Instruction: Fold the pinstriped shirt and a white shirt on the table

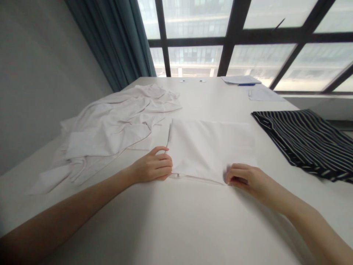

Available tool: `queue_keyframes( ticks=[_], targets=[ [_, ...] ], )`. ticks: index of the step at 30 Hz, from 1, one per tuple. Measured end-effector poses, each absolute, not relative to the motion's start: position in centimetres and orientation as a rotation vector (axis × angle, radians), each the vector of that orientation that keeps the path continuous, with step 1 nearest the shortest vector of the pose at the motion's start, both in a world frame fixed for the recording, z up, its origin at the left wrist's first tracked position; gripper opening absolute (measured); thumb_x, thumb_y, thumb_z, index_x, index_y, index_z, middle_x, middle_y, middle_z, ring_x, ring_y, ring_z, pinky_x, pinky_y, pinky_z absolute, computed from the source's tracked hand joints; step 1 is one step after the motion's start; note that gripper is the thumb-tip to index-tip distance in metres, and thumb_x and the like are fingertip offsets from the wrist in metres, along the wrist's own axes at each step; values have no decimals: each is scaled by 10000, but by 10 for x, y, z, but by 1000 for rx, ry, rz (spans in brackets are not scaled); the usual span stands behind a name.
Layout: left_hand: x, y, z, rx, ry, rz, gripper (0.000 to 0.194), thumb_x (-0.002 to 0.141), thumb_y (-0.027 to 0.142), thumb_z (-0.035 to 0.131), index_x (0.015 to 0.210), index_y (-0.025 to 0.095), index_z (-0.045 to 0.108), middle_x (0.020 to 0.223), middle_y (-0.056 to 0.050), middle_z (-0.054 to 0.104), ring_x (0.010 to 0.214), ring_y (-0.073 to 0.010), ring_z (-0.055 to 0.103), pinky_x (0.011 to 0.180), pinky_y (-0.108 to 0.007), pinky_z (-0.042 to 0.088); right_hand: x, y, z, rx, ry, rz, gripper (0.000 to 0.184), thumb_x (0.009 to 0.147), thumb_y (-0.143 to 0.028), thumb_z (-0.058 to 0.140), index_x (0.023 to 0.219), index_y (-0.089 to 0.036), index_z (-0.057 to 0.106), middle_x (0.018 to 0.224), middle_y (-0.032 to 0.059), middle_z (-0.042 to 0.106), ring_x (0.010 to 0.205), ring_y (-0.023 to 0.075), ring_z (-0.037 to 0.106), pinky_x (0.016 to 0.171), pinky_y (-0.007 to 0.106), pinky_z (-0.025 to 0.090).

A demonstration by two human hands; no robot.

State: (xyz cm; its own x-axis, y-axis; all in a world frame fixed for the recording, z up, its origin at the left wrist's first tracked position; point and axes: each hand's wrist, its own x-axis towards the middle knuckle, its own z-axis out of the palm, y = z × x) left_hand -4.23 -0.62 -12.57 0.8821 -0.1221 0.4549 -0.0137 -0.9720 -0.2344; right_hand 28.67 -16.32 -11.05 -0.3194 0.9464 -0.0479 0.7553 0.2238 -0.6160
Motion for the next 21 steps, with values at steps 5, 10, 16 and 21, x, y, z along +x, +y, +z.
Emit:
queue_keyframes(
  ticks=[5,10,16,21],
  targets=[
    [-46,-5,-122,-2792,203,-751,239,975,162,472,755,223,542,745,43,645,823,-112,620,1070,-353,377,290,-162,-114,-1603,-2104,850,342,953,-501,542,788,-216,634,819,48,647,721,173,609,684,298,488],
    [-45,-5,-123,-2808,213,-737,243,961,146,485,736,219,541,739,45,662,814,-109,638,1061,-361,390,296,-166,-109,-1600,-2110,842,330,947,-498,555,798,-225,667,823,49,657,720,182,622,670,308,501],
    [-44,-5,-123,-2929,178,-682,202,932,146,523,749,226,551,751,49,664,827,-111,644,1090,-363,370,301,-170,-105,-1640,-2083,813,356,921,-533,579,772,-256,746,787,41,661,675,182,641,628,307,519],
    [-43,-7,-123,-3010,174,-735,170,894,121,563,757,219,552,880,32,733,938,-115,678,1131,-372,335,296,-169,-103,-1639,-2107,918,357,924,-544,570,823,-259,759,830,44,685,715,184,651,650,306,516]
  ],
)
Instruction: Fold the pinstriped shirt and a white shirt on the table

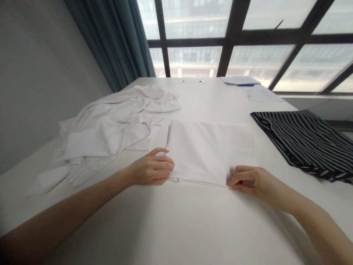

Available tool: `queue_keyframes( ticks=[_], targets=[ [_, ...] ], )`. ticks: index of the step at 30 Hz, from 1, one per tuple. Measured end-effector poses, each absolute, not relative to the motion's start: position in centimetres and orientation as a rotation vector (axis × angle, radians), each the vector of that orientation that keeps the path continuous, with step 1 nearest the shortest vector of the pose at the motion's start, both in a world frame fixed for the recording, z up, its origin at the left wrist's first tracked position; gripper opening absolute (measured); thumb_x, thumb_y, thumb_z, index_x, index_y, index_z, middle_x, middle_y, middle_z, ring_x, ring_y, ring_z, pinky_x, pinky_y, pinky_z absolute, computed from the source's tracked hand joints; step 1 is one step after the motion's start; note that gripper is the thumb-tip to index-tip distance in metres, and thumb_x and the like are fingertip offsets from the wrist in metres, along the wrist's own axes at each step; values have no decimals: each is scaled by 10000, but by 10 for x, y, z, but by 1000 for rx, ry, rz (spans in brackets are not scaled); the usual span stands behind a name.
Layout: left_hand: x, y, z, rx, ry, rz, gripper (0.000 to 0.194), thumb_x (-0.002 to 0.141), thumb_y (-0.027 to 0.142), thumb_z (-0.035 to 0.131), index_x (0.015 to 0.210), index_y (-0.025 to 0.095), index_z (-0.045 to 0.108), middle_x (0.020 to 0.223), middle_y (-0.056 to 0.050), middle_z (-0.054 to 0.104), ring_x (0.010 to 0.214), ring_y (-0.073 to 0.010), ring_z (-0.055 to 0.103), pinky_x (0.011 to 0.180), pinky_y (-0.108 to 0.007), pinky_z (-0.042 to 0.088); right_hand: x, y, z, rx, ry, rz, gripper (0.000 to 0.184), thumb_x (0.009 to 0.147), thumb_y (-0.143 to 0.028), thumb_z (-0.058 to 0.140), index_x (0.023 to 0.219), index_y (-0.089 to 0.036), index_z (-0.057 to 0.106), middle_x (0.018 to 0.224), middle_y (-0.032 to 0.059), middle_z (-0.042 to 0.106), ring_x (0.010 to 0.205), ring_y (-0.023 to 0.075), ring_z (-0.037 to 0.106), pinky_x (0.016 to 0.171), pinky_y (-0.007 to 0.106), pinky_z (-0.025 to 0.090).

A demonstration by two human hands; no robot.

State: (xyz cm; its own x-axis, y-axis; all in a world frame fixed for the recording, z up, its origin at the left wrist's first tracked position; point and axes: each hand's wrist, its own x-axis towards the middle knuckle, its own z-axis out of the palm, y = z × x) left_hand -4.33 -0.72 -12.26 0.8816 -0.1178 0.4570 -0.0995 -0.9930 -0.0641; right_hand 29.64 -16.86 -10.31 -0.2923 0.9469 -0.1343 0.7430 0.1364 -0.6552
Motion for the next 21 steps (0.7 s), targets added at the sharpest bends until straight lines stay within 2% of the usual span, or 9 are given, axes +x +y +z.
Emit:
queue_keyframes(
  ticks=[3,6,8,9,11,13,14,16,21],
  targets=[
    [-42,-10,-123,-3089,174,-768,174,874,101,576,748,220,567,1074,21,757,1070,-127,678,1175,-393,293,295,-169,-102,-1636,-2182,799,344,953,-485,547,776,-244,715,750,32,667,680,179,629,640,310,489],
    [-42,-12,-123,-3176,149,-747,189,849,85,591,722,224,587,1106,23,761,1113,-142,675,1194,-410,279,291,-169,-105,-1610,-2215,411,416,973,-423,509,616,-231,599,558,9,548,545,168,539,584,328,429],
    [-43,-11,-124,-3218,142,-758,185,842,88,602,718,225,602,1100,16,766,1123,-151,676,1194,-412,282,284,-168,-109,-1553,-2161,158,387,974,-363,501,619,-234,585,555,16,542,560,180,541,609,348,436],
    [-43,-11,-125,-3241,139,-775,180,844,94,608,720,225,610,1092,13,769,1126,-154,677,1192,-410,283,279,-167,-111,-1522,-2133,88,325,972,-330,502,687,-237,626,616,32,596,623,197,580,647,360,459],
    [-44,-9,-126,-3299,130,-835,159,864,120,616,749,228,634,1045,8,781,1112,-156,687,1184,-403,284,269,-165,-116,-1477,-2131,59,203,970,-271,499,969,-244,700,899,79,719,867,236,652,787,393,505],
    [-44,-7,-128,-3378,99,-890,122,899,157,611,826,233,673,973,1,793,1068,-156,708,1174,-399,283,262,-164,-121,-1459,-2207,110,318,979,-240,481,1253,-273,640,1231,90,693,1134,255,613,934,429,493],
    [-43,-7,-129,-3421,69,-904,112,916,175,605,874,234,690,942,-2,796,1041,-157,719,1168,-400,282,259,-163,-123,-1460,-2254,142,377,987,-230,463,1334,-292,596,1330,79,652,1220,257,575,981,446,477],
    [-43,-6,-130,-3511,-17,-902,109,936,210,608,937,235,714,905,-7,798,992,-162,734,1160,-401,281,259,-162,-127,-1473,-2334,200,438,997,-223,434,1408,-327,545,1424,56,594,1317,262,516,1028,478,453],
    [-42,-3,-131,-3676,-232,-903,119,951,281,632,924,238,740,914,-2,795,943,-152,738,1141,-386,295,267,-161,-128,-1520,-2419,277,553,964,-162,431,1452,-413,491,1513,18,502,1405,286,428,1048,539,433]
  ],
)
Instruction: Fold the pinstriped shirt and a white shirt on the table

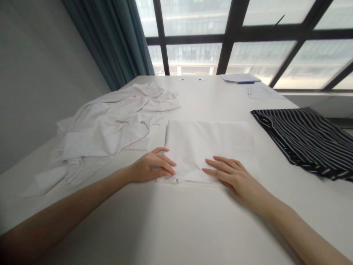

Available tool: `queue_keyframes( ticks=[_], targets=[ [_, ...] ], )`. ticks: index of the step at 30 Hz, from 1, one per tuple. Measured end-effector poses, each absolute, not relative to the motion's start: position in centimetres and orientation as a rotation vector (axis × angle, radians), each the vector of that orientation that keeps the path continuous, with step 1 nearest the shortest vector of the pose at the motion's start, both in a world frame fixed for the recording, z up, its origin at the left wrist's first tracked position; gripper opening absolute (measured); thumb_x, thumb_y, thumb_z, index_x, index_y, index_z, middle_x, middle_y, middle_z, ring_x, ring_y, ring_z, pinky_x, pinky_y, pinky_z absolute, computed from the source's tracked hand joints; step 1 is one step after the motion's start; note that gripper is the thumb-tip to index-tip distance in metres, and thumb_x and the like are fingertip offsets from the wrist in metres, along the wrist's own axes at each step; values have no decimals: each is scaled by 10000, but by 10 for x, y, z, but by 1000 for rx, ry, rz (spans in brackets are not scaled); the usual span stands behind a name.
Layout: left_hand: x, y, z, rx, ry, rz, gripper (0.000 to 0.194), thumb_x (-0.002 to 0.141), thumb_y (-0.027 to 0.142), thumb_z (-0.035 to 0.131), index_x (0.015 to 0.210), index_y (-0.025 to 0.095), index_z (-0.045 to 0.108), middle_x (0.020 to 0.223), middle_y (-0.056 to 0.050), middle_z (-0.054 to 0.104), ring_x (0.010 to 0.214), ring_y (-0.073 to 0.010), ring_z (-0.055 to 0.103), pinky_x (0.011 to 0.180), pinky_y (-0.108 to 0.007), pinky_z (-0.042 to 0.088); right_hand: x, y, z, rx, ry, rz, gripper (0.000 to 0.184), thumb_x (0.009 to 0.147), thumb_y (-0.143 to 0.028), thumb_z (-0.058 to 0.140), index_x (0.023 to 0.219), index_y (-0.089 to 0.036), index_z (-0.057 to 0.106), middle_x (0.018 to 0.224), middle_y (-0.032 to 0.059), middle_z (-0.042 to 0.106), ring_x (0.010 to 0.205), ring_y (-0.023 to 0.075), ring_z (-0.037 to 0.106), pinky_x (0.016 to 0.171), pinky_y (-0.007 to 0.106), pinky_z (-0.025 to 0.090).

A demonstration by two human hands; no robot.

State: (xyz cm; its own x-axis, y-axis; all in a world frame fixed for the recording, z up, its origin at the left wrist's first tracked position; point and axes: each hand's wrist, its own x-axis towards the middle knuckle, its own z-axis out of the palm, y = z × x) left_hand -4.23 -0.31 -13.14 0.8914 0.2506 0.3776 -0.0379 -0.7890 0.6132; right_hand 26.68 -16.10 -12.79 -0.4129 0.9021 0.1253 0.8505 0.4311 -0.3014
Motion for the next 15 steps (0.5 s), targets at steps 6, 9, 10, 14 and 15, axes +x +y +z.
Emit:
queue_keyframes(
  ticks=[6,9,10,14,15],
  targets=[
    [-43,-3,-130,2549,121,512,204,968,261,600,1128,257,727,1047,-50,748,1015,-164,668,1109,-386,330,267,-162,-124,-1497,-2500,242,664,907,-79,432,1467,-434,461,1535,10,471,1407,295,424,1035,568,433],
    [-43,-5,-126,2675,41,452,270,977,221,566,1186,307,713,1226,-73,681,1148,-194,612,1098,-401,347,266,-162,-124,-1495,-2498,175,583,941,-117,445,1428,-429,515,1509,10,506,1383,290,457,1023,558,445],
    [-43,-6,-125,2707,23,428,283,980,218,557,1195,323,707,1297,-72,651,1204,-205,587,1106,-409,341,266,-161,-124,-1484,-2490,150,538,955,-142,454,1405,-423,544,1490,13,529,1366,287,477,1015,550,454],
    [-44,-8,-124,2821,-34,319,355,991,189,494,1270,336,658,1452,-57,557,1350,-229,490,1159,-446,277,265,-162,-126,-1345,-2460,47,440,974,-167,466,1336,-363,623,1406,36,612,1291,258,551,990,491,483],
    [-44,-9,-124,2848,-51,294,394,981,161,476,1296,335,638,1469,-53,542,1367,-227,475,1168,-449,263,264,-162,-127,-1303,-2466,34,443,972,-158,465,1348,-339,615,1402,45,615,1285,251,555,991,478,484]
  ],
)
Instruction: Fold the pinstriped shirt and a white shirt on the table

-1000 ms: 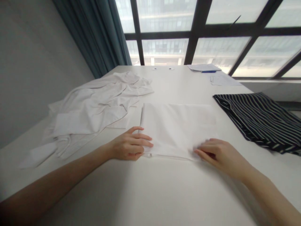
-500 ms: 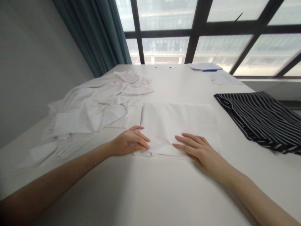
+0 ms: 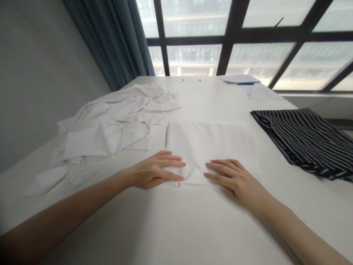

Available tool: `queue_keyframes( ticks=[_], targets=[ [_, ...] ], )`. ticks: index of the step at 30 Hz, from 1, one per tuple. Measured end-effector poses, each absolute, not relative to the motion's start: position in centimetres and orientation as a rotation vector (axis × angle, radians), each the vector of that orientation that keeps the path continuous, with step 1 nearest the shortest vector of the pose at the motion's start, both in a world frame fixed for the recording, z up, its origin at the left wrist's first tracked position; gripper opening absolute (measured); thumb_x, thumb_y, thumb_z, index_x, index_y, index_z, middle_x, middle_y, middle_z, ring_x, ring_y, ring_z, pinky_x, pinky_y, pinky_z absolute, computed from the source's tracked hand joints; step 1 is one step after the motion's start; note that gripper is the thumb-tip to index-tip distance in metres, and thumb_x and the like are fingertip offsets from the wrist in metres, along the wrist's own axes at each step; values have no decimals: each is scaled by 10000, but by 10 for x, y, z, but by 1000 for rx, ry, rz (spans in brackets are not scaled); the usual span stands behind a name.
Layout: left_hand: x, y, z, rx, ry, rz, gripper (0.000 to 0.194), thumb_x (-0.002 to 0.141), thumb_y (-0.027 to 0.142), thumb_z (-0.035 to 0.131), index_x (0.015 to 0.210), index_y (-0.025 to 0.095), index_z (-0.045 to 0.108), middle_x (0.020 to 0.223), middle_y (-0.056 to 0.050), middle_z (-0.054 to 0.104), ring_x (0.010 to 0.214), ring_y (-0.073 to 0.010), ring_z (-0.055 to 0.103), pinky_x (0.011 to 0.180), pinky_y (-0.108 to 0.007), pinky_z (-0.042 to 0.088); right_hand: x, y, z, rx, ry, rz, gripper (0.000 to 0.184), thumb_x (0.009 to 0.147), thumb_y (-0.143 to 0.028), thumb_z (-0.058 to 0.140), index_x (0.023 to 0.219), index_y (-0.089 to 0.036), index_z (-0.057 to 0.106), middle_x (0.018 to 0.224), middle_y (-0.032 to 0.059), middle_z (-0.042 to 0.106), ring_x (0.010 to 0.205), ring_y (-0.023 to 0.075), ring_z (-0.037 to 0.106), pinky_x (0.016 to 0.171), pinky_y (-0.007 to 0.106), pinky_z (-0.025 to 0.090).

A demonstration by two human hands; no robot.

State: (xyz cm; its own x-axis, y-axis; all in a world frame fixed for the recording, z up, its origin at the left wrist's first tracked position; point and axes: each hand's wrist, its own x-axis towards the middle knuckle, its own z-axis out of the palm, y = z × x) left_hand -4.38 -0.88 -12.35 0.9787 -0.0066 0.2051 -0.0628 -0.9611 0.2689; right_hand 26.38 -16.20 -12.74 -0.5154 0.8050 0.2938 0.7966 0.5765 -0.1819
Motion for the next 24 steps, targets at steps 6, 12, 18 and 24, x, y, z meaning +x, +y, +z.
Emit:
queue_keyframes(
  ticks=[6,12,18,24],
  targets=[
    [-44,-12,-121,2958,-147,215,571,895,63,451,1360,371,574,1546,-11,451,1428,-216,405,1189,-454,232,256,-162,-129,-1267,-2557,88,553,951,-91,436,1425,-357,535,1481,29,539,1338,240,503,1017,473,467],
    [-44,-13,-120,2924,-144,242,610,838,25,472,1324,367,608,1548,-9,446,1425,-227,413,1186,-462,252,259,-162,-127,-1288,-2561,214,576,920,-78,454,1373,-409,583,1507,8,509,1364,261,476,1020,494,463],
    [-44,-10,-127,2745,17,373,491,891,46,461,1273,296,642,1473,-28,541,1399,-218,452,1171,-434,306,259,-162,-125,-1290,-2540,274,585,897,-68,470,1357,-405,605,1499,13,518,1366,270,475,1035,491,454],
    [-41,-5,-139,2737,257,573,374,996,147,449,1334,230,584,1424,-70,588,1390,-204,463,1146,-418,344,258,-162,-123,-1279,-2551,262,566,897,-68,460,1339,-380,626,1493,23,525,1362,270,479,1028,493,458]
  ],
)
